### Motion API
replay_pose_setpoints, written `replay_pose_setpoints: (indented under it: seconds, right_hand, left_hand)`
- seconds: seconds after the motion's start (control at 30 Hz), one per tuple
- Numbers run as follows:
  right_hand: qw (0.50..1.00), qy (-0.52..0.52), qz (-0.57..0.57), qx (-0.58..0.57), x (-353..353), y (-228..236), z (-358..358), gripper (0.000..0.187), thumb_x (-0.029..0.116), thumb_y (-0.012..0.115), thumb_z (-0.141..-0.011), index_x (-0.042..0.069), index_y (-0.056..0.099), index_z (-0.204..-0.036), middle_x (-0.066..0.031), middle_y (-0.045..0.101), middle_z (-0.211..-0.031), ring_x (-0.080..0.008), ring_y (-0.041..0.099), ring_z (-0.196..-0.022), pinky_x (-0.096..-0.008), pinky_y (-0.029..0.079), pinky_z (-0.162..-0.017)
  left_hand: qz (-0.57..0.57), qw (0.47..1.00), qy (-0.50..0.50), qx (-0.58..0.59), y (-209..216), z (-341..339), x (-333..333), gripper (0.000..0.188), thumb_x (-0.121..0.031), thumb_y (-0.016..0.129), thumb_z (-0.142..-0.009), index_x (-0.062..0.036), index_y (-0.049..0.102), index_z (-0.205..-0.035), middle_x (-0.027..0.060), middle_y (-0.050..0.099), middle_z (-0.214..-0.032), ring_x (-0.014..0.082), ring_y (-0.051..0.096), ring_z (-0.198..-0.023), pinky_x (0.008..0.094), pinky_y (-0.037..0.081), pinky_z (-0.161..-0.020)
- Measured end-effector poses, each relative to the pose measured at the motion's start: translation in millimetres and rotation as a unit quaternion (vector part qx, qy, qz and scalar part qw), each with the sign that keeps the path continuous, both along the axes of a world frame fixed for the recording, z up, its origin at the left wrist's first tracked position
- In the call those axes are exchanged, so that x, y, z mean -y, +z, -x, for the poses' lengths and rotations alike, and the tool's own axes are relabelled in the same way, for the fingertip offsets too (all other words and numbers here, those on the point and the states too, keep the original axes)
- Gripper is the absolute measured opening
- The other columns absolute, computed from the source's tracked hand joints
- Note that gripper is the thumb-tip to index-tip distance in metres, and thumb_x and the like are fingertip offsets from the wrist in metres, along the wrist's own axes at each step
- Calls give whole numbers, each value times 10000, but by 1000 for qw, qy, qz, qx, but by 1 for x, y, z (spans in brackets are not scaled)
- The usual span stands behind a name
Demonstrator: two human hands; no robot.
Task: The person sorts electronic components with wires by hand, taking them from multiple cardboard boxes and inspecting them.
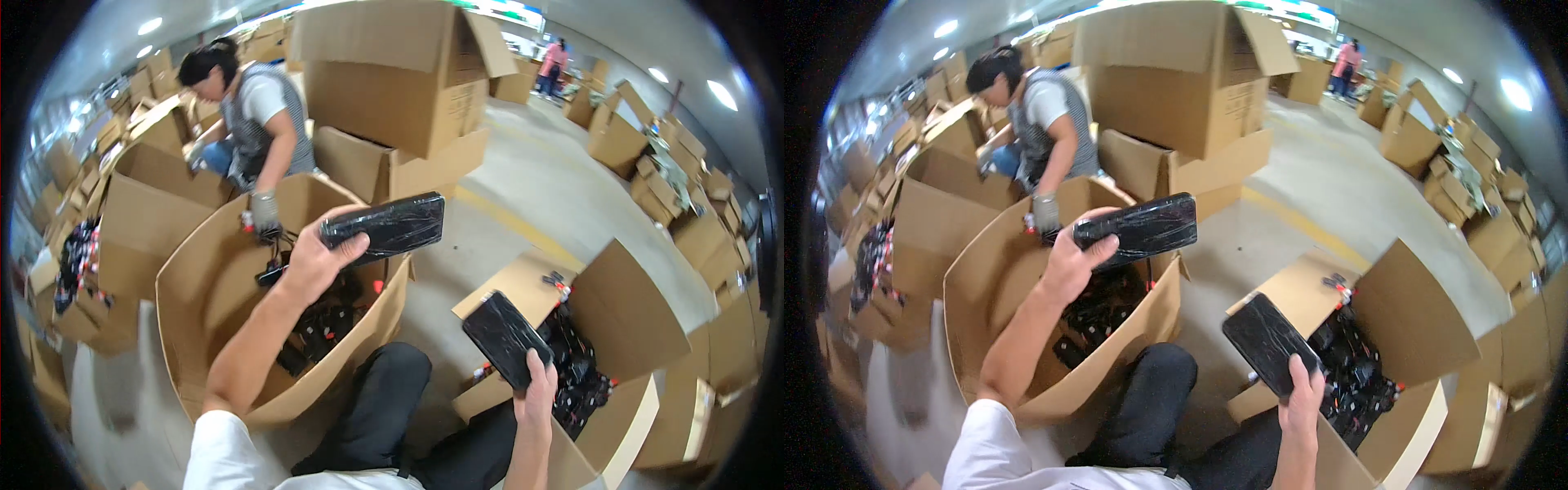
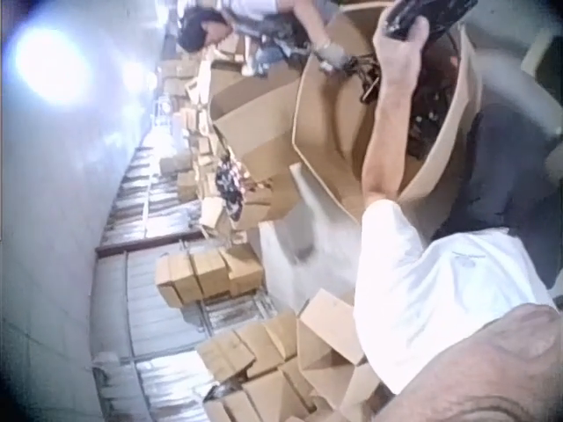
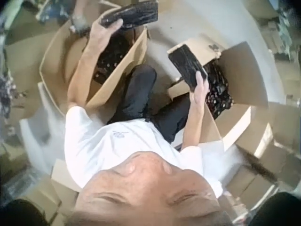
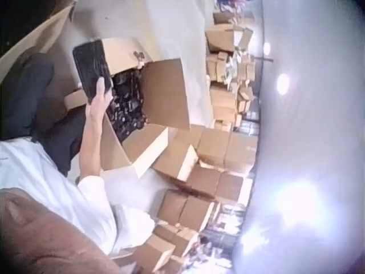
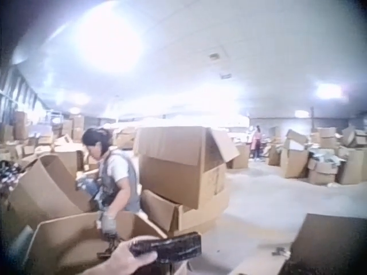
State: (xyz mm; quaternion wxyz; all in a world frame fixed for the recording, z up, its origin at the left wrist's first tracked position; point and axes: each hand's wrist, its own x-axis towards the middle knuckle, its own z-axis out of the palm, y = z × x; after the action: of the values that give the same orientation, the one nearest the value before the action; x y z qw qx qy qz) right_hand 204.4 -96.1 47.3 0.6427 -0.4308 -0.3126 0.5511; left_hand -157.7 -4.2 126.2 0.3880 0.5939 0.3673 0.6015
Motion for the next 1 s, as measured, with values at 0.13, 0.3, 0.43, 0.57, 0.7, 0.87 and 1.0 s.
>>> replay_pose_setpoints:
  seconds: [0.13, 0.3, 0.43, 0.57, 0.7, 0.87, 1.0]
  right_hand:
    - [999, 41, -25, -5, -4, 27, 3, 280, 128, 489, -986, -30, 534, -1212, -144, 664, -1045, -217, 680, -796, -358, 594, -621]
    - [985, 171, 23, -18, -4, 45, -27, 351, 300, 479, -1017, -6, 608, -1131, -100, 689, -956, -193, 686, -779, -336, 575, -598]
    - [972, 207, 62, -90, 2, 35, -44, 379, 340, 488, -1007, 8, 627, -1124, -112, 697, -942, -220, 690, -699, -364, 574, -521]
    - [967, 188, 146, -85, 11, 28, -39, 419, 384, 495, -1000, 18, 600, -1175, -110, 696, -927, -202, 694, -700, -323, 553, -445]
    - [960, 215, 138, -113, 11, 28, -38, 383, 378, 472, -1012, 48, 638, -1111, -67, 689, -881, -189, 684, -765, -337, 580, -561]
    - [983, 56, -129, 117, 6, 23, -43, 619, 482, 285, -1057, -33, 526, -1301, -105, 627, -1129, -155, 612, -997, -337, 502, -879]
    - [991, -45, -115, -51, 7, 13, -20, 289, 286, 456, -1050, 35, 588, -1001, 14, 581, -984, -58, 491, -901, -237, 410, -860]
  left_hand:
    - [-214, 970, 27, -113, 6, -73, 25, 372, -51, 695, -898, 51, 574, -1235, 183, 638, -1224, 233, 625, -1106, 332, 464, -993]
    - [-482, 824, -89, -283, 4, -120, 31, 413, -2, 717, -785, 42, 597, -1178, 252, 598, -1270, 433, 589, -1186, 488, 508, -970]
    - [-488, 757, -223, -373, -8, -140, 49, 485, -233, 720, -840, -24, 548, -1243, 249, 580, -1293, 394, 589, -1204, 450, 520, -962]
    - [-513, 707, -247, -420, -18, -139, 49, 457, -270, 715, -869, -33, 534, -1216, 247, 578, -1290, 391, 592, -1198, 449, 518, -970]
    - [-454, 760, -258, -385, -26, -131, 43, 499, -197, 784, -822, -19, 507, -1197, 264, 564, -1298, 410, 572, -1217, 451, 507, -991]
    - [-32, 965, -253, -58, -12, -149, 60, 732, -79, 825, -725, -9, 381, -1303, 135, 587, -1191, 217, 599, -1107, 376, 487, -984]
    - [-6, 974, -221, -57, -6, -182, 55, 917, -99, 783, -791, 12, 205, -1494, 148, 533, -1281, 207, 573, -1126, 350, 468, -975]
